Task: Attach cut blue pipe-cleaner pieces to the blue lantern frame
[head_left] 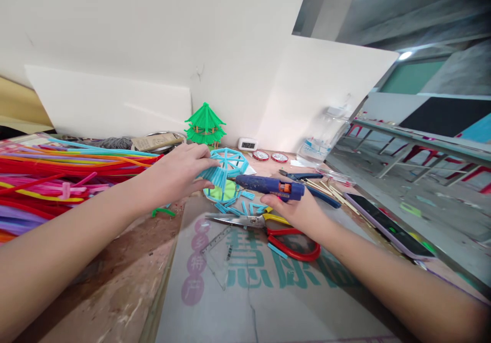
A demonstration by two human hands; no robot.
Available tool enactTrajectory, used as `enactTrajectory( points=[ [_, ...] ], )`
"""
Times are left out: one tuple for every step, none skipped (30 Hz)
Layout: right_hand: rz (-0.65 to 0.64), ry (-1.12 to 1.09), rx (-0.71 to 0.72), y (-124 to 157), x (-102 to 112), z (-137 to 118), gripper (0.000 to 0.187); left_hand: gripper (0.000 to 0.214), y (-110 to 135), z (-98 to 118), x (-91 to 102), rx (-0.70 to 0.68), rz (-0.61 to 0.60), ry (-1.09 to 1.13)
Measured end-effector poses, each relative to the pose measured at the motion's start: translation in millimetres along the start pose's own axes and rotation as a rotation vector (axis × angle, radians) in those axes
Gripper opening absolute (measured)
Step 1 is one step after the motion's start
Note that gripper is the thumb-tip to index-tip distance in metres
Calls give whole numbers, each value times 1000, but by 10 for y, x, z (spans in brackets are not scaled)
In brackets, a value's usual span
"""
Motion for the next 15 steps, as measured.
enactTrajectory(
  points=[
    [-8,-12,1,6,4,-23,27,35,2,-3,-3,-2,3,4],
    [-17,-23,2,11,8,-51,25,35,3,-6,-7,-5,6,8],
    [-27,-32,8,16,11,-82,24,36,5,-9,-12,-6,9,13],
    [-37,-36,17,20,13,-111,24,36,7,-12,-15,-8,11,18],
    [-43,-35,29,22,15,-134,25,36,8,-14,-17,-9,13,25],
    [-46,-32,40,23,17,-149,25,35,8,-14,-18,-9,13,30],
    [-46,-27,49,23,19,-154,26,35,7,-13,-16,-8,14,33],
    [-43,-18,53,23,21,-148,27,34,6,-11,-12,-7,12,35],
    [-39,-9,55,22,22,-134,27,34,5,-9,-7,-5,9,34],
    [-32,0,55,20,25,-114,26,34,4,-6,-3,-4,3,31],
    [-22,9,60,19,28,-92,25,34,3,-3,1,-3,0,26],
    [-11,19,66,18,31,-71,25,34,2,-2,4,-3,-2,22],
    [-2,27,73,18,33,-52,25,34,3,-1,6,-4,-3,21],
    [4,34,77,18,33,-36,24,34,3,-1,5,-8,-4,20],
    [8,39,78,18,32,-24,24,34,4,-2,3,-10,-2,20]
  ],
)
Point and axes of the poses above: each hand's wrist, its own y-axis away from the middle knuckle, its own x-axis out of the back of the hand, z = x × y, the point moved 3 cm from there along -y, towards the middle knuckle, and after that the axes turned 2 degrees about -y, right-handed, at the moved point
